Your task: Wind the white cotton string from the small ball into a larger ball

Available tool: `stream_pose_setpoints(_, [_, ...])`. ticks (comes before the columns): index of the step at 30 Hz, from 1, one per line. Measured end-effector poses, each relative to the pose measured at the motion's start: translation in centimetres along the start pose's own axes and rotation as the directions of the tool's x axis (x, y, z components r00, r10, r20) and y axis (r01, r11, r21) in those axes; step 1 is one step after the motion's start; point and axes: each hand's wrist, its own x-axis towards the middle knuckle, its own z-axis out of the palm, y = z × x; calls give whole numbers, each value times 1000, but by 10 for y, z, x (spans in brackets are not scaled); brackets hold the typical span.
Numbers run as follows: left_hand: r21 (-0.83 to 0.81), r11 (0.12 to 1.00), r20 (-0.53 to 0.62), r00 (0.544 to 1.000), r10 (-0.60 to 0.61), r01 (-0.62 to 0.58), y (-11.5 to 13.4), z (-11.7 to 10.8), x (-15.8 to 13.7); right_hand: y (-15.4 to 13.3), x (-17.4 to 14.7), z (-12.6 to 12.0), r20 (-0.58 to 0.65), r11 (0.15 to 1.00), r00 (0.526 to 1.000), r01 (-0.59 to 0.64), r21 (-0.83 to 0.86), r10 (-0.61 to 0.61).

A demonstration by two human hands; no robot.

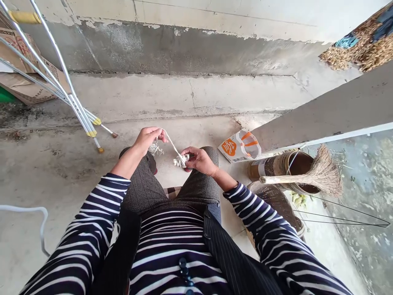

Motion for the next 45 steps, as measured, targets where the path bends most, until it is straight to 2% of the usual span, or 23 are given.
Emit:
stream_pose_setpoints(3, [-6,997,-21,997,-77,76,-20,2,9,-10,-4,4,87,971,996,-50,232,31])
stream_pose_setpoints(7, [81,987,-43,990,-133,136,-40,13,16,-24,-4,13,84,917,995,-76,392,46])
stream_pose_setpoints(11, [217,949,-36,973,-228,230,-59,22,13,-32,-2,17,58,904,997,-73,420,54])
stream_pose_setpoints(15, [327,897,9,948,-318,298,-77,22,-9,-28,-2,11,10,907,998,-60,417,61])
stream_pose_setpoints(20, [389,876,87,935,-344,286,-95,17,-39,-17,-4,9,-17,888,990,-115,445,137])
stream_pose_setpoints(24, [455,852,104,935,-340,259,-104,16,-49,-13,-2,10,-64,837,979,-130,532,193])
stream_pose_setpoints(27, [460,855,120,937,-327,240,-101,16,-52,-12,2,10,-97,812,971,-126,569,219])
stream_pose_setpoints(31, [220,954,211,945,-251,204,-84,16,-53,-10,4,8,-124,814,967,-113,569,222])
stream_pose_setpoints(35, [42,990,343,929,-141,134,-59,22,-52,-9,3,9,-140,822,961,-122,556,237])
stream_pose_setpoints(38, [32,995,327,939,-104,99,-45,28,-53,-7,3,9,-137,828,963,-124,547,234])
stream_pose_setpoints(42, [4,991,330,935,-126,132,-35,25,-54,-2,3,7,-131,828,964,-125,547,232])
stream_pose_setpoints(45, [154,986,272,957,-101,60,-26,17,-52,2,3,6,-123,851,968,-127,510,219])
